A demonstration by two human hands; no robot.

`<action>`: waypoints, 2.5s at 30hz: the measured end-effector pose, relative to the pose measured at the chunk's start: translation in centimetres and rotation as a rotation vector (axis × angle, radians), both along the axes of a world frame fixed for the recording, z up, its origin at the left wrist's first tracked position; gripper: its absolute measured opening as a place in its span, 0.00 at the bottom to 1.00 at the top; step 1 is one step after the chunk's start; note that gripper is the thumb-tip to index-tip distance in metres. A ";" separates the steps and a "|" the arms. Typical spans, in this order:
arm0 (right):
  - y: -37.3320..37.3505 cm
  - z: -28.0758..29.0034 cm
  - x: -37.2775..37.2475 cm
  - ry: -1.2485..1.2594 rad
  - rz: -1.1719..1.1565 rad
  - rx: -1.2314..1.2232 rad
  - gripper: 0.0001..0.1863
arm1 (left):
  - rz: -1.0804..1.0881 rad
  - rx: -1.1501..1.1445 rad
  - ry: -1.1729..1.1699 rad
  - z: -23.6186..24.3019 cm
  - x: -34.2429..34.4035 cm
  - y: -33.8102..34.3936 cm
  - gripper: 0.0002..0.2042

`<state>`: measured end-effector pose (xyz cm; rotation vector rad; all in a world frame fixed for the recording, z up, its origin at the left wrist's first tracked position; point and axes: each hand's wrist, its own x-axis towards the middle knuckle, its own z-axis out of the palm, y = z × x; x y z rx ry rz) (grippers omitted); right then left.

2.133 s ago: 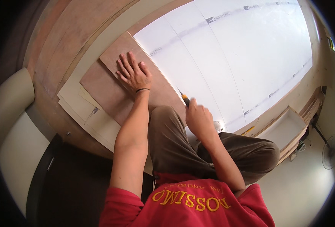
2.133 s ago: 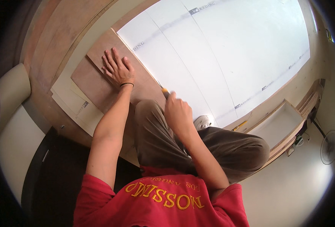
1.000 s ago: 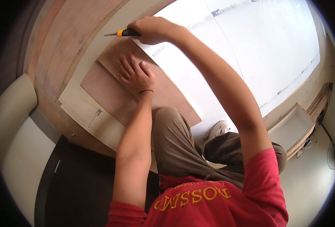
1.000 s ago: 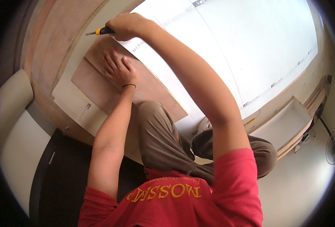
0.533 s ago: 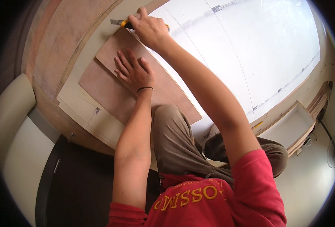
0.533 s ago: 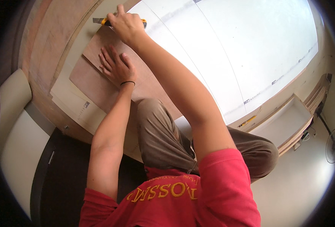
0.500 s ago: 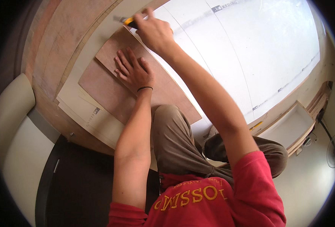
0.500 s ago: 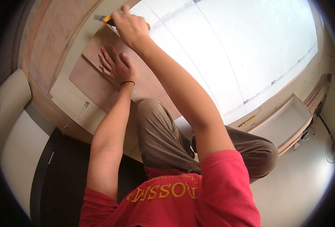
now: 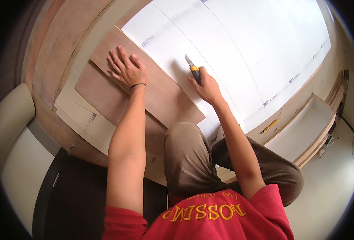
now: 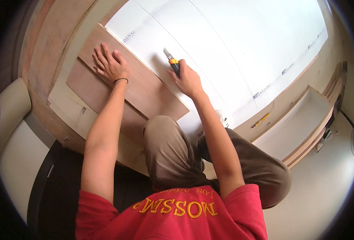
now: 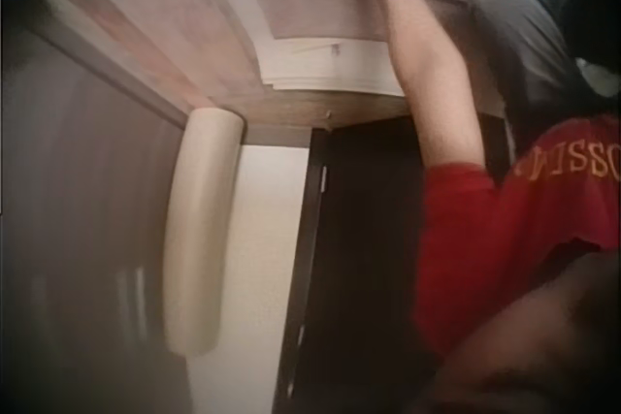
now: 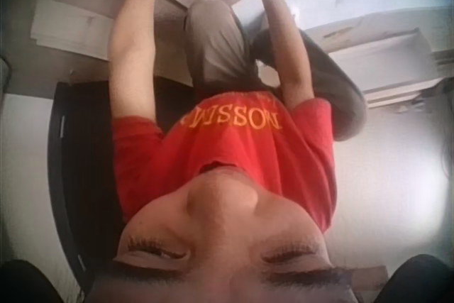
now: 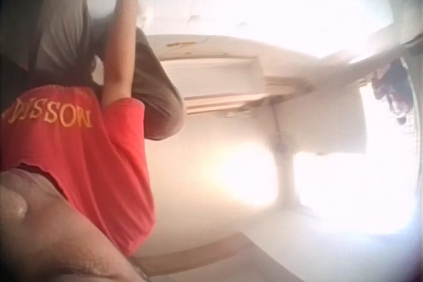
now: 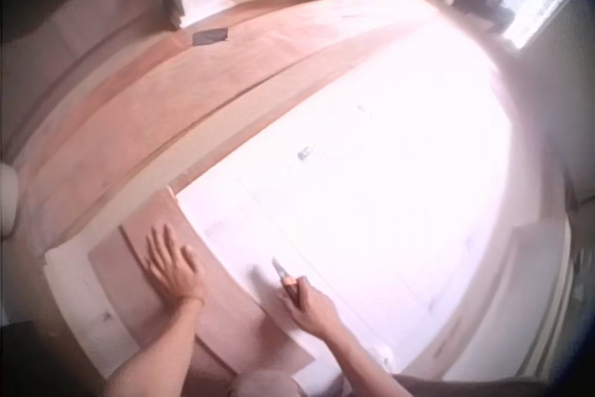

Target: The person marks a laminate sheet with a pencil and then cuts it into strips using a utility knife. The person repeatedly scores and snaps the laminate to separate the pieces.

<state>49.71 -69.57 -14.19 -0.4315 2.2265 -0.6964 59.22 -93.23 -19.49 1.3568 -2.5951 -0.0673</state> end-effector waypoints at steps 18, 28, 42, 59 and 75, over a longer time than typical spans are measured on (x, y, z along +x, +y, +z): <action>-7.8 2.7 2.4 0.232 0.356 0.033 0.08 | 0.008 -0.036 0.053 -1.0 0.0 -0.2 0.28; -8.2 3.0 2.8 0.307 0.383 0.107 0.09 | 0.014 -0.023 0.084 -1.2 -0.1 -0.2 0.28; -8.8 3.5 1.4 0.101 0.386 0.129 0.07 | 0.014 -0.034 0.058 -1.3 0.1 -0.2 0.29; -7.6 3.8 2.6 0.085 0.442 0.184 0.07 | 0.011 0.019 0.077 -0.1 -0.1 -0.1 0.30; -3.5 4.2 3.2 -0.035 0.423 0.247 0.08 | 0.004 0.055 0.050 -0.1 -0.2 0.1 0.30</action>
